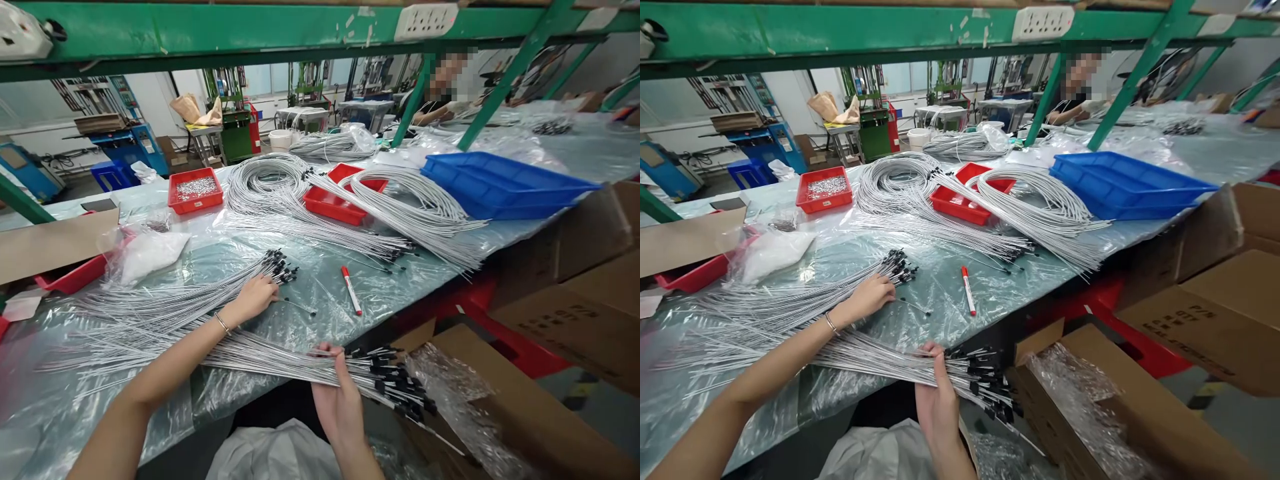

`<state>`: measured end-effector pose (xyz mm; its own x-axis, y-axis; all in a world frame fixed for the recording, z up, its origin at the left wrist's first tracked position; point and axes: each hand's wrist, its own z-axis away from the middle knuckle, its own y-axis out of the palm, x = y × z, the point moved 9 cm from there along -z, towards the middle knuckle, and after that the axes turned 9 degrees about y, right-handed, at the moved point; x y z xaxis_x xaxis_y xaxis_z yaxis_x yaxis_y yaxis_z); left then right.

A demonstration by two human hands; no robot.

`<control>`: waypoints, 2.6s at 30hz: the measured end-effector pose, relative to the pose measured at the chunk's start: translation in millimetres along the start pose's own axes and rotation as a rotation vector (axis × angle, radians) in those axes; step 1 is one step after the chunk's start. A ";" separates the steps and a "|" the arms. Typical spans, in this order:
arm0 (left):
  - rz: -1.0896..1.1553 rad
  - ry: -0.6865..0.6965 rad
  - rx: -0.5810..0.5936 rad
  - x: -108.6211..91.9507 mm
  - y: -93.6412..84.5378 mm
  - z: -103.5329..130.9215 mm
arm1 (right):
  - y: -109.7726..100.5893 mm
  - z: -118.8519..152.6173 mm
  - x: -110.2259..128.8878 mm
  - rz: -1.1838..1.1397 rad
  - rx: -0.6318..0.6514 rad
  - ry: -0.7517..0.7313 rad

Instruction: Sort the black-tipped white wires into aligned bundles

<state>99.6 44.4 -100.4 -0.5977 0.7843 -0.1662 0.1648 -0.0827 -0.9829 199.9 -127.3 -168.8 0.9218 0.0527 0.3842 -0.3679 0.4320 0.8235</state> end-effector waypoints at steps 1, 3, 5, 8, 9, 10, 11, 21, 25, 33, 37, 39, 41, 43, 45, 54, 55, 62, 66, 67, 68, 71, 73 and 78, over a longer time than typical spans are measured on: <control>0.032 0.019 -0.030 -1.0 1.7 -3.5 | -0.1 0.0 -0.7 0.006 0.008 0.002; 0.140 0.081 -0.123 -13.6 1.1 -9.8 | 2.2 -0.1 -3.1 0.014 0.052 0.021; 0.196 0.180 -0.125 -34.9 6.9 -15.8 | 7.0 0.9 -3.8 0.022 0.119 0.023; 0.048 0.250 0.016 -53.4 27.3 -22.9 | 8.3 3.0 -1.4 0.036 0.157 -0.019; -0.010 0.234 0.050 -51.6 31.7 -24.0 | 6.6 3.2 -0.8 0.046 0.145 -0.034; -0.049 0.205 0.067 -47.2 33.2 -24.4 | 4.3 3.0 -0.9 0.057 0.127 -0.042; -0.065 0.175 0.072 -42.1 32.0 -23.8 | 1.9 2.7 -1.0 0.068 0.107 -0.050; -0.053 0.415 0.073 -152.9 -18.0 26.5 | -8.8 -2.5 0.7 -0.010 -0.141 -0.077; -0.207 0.488 0.077 -175.6 -22.9 37.7 | -22.2 -5.4 -9.2 -0.105 -0.237 0.016; -0.032 -0.163 -0.063 4.2 -20.4 -2.5 | -12.9 -2.8 -4.3 -0.059 -0.073 0.005; 0.079 -0.123 -0.059 40.1 -1.1 -3.1 | -10.9 -0.7 -7.2 -0.049 -0.022 0.018; 0.145 -0.102 -0.093 44.7 -2.6 0.0 | -5.9 -0.6 -8.6 -0.038 0.045 0.024; 0.181 -0.105 -0.154 46.6 -10.7 3.0 | -1.3 -0.6 -7.2 -0.036 0.097 0.006; 0.192 -0.128 -0.266 47.0 -24.3 6.3 | 0.7 -0.9 -4.1 -0.036 0.105 -0.027; 0.216 -0.152 -0.373 43.8 -36.5 9.7 | 1.4 -1.7 -2.2 -0.020 0.088 -0.048; 0.496 -0.096 -0.377 -11.2 -55.0 13.5 | 2.0 -2.7 4.3 0.071 -0.024 -0.097; 0.492 -0.080 -0.356 -18.6 -55.3 14.4 | 2.7 -2.8 5.4 0.076 -0.027 -0.103; 0.181 0.320 -0.060 -124.1 -30.8 35.1 | 0.8 -4.8 8.1 0.153 -0.057 -0.117; 0.003 0.454 0.082 -150.7 -27.8 42.5 | -6.4 -2.8 2.0 0.145 -0.100 -0.072; -0.003 0.421 0.086 -141.5 -30.2 40.3 | -7.1 -1.9 -0.3 0.137 -0.101 -0.052; -0.016 0.364 0.085 -126.1 -31.7 37.5 | -7.8 -0.7 -1.6 0.125 -0.103 -0.041; -0.171 0.081 0.098 -56.2 -24.8 33.4 | -9.8 2.8 -0.8 0.098 -0.117 -0.053; -0.269 -0.036 0.141 -17.5 -11.2 36.5 | -10.1 3.7 0.5 0.101 -0.116 -0.065; -0.019 -0.076 0.014 11.5 3.6 31.6 | -0.7 1.8 -0.6 0.122 -0.002 -0.050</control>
<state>68.5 33.7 -108.4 -0.6585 0.7369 -0.1525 0.1422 -0.0772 -0.9868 199.4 -129.3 -168.9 0.8628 0.0605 0.5018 -0.4768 0.4269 0.7684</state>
